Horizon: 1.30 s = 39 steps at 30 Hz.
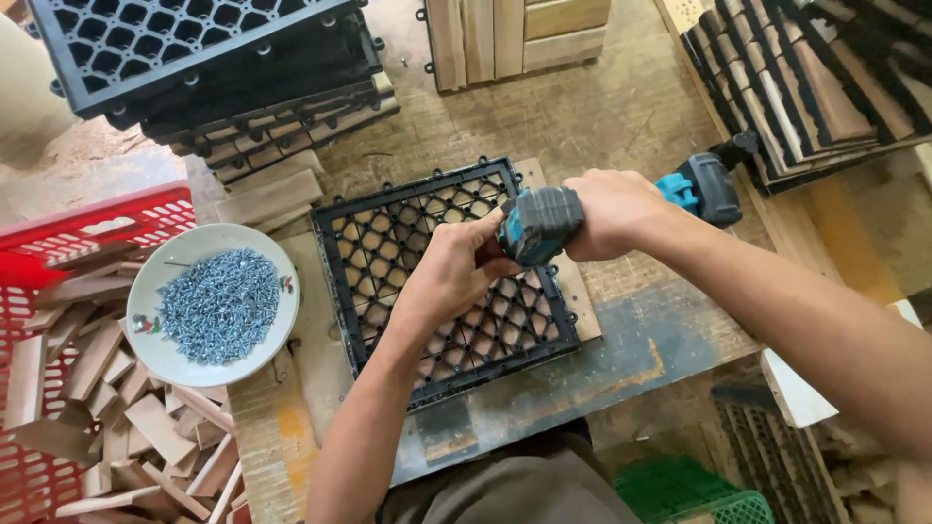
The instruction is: Assembling wooden deck tiles by using a power drill to drive screws through a plastic base into wooden slats.
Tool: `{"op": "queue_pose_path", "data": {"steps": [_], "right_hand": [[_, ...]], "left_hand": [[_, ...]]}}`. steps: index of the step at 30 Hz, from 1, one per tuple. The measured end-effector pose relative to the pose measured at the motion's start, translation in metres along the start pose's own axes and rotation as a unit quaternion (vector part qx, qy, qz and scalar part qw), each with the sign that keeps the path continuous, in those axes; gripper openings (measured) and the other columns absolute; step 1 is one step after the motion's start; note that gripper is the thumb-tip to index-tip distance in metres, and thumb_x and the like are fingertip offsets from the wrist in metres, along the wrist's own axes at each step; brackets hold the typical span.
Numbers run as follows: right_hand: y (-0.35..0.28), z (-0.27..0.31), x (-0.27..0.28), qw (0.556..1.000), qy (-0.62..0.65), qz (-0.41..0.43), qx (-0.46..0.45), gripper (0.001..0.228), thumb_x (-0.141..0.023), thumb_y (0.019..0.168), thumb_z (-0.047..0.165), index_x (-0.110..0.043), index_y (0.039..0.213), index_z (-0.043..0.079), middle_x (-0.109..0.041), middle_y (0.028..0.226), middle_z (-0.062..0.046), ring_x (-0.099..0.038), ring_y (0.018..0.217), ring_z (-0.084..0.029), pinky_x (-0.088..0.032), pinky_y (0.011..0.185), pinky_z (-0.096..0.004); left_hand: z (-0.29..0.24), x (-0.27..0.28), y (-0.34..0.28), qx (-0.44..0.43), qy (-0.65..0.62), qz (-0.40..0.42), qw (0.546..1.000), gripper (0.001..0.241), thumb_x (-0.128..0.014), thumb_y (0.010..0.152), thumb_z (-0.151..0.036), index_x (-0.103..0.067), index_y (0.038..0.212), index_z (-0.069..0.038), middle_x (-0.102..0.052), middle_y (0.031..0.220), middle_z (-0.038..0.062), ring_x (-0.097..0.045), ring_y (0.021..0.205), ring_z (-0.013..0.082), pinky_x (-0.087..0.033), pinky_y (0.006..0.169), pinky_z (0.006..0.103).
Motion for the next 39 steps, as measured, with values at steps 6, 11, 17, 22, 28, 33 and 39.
{"op": "queue_pose_path", "data": {"steps": [6, 11, 17, 22, 28, 33, 39], "right_hand": [[-0.011, 0.022, 0.017, 0.999, -0.031, -0.009, 0.026, 0.04, -0.062, 0.068, 0.024, -0.077, 0.103, 0.013, -0.079, 0.101, -0.009, -0.074, 0.105, -0.031, -0.056, 0.096, -0.045], [-0.013, 0.021, 0.022, 0.999, -0.037, -0.016, 0.025, 0.043, -0.062, 0.068, 0.026, -0.076, 0.106, 0.013, -0.079, 0.103, -0.009, -0.075, 0.105, -0.03, -0.057, 0.096, -0.045], [-0.004, 0.015, 0.009, 0.998, -0.055, -0.025, 0.034, 0.042, -0.064, 0.068, 0.026, -0.076, 0.106, 0.012, -0.079, 0.103, -0.01, -0.074, 0.107, -0.031, -0.057, 0.097, -0.046], [-0.001, -0.001, -0.013, 0.998, -0.037, -0.042, 0.039, 0.038, -0.065, 0.063, 0.028, -0.076, 0.097, 0.016, -0.079, 0.098, -0.008, -0.075, 0.103, -0.031, -0.058, 0.094, -0.046], [-0.057, -0.009, -0.047, 0.999, -0.001, -0.027, 0.028, 0.032, -0.07, 0.067, 0.029, -0.079, 0.096, 0.019, -0.08, 0.103, -0.011, -0.073, 0.111, -0.03, -0.058, 0.099, -0.044], [-0.099, -0.009, -0.128, 0.919, 0.332, -0.192, 0.088, 0.052, -0.08, 0.063, 0.019, -0.074, 0.115, 0.022, -0.082, 0.102, -0.006, -0.078, 0.101, -0.025, -0.064, 0.088, -0.042], [-0.128, 0.021, -0.175, 0.771, 0.54, -0.263, 0.212, 0.051, -0.085, 0.073, 0.02, -0.075, 0.119, 0.001, -0.082, 0.111, -0.013, -0.084, 0.094, -0.02, -0.071, 0.086, -0.032]], "left_hand": [[0.001, 0.009, -0.009, 0.009, 0.015, -0.023, 1.0, 0.073, -0.082, 0.076, 0.001, -0.053, 0.144, 0.0, -0.075, 0.074, 0.01, -0.068, 0.063, 0.0212, -0.057, 0.056, 0.035], [0.016, 0.003, -0.013, -0.001, 0.006, -0.049, 0.999, 0.078, -0.085, 0.075, -0.003, -0.053, 0.146, -0.005, -0.076, 0.073, 0.005, -0.07, 0.064, 0.018, -0.058, 0.056, 0.0338], [0.01, -0.005, -0.012, -0.005, 0.014, -0.06, 0.998, 0.08, -0.084, 0.075, -0.002, -0.052, 0.147, -0.007, -0.076, 0.073, 0.005, -0.071, 0.064, 0.0188, -0.058, 0.056, 0.0337], [-0.009, -0.005, -0.021, 0.008, 0.0, -0.075, 0.997, 0.075, -0.085, 0.074, 0.0, -0.056, 0.143, -0.005, -0.077, 0.075, 0.01, -0.072, 0.068, 0.0237, -0.058, 0.057, 0.0368], [0.03, 0.009, -0.071, 0.078, -0.096, -0.162, 0.979, 0.045, -0.083, 0.082, -0.007, -0.073, 0.126, -0.012, -0.08, 0.077, 0.003, -0.069, 0.067, 0.0095, -0.058, 0.063, 0.0284], [0.103, -0.02, -0.144, 0.284, -0.464, -0.354, 0.761, 0.022, -0.067, 0.096, -0.006, -0.07, 0.114, 0.006, -0.078, 0.101, 0.022, -0.078, 0.082, 0.0261, -0.066, 0.07, 0.028], [0.138, -0.058, -0.174, 0.306, -0.555, -0.315, 0.706, 0.018, -0.07, 0.097, -0.019, -0.068, 0.097, -0.001, -0.079, 0.093, 0.023, -0.079, 0.077, 0.0273, -0.066, 0.064, 0.0311]]}}
Point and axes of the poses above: each hand's wrist, its own y-axis towards the middle knuckle, its own x-axis out of the back of the hand, z = x × y, the point moved 7 cm from there along y, towards the middle knuckle
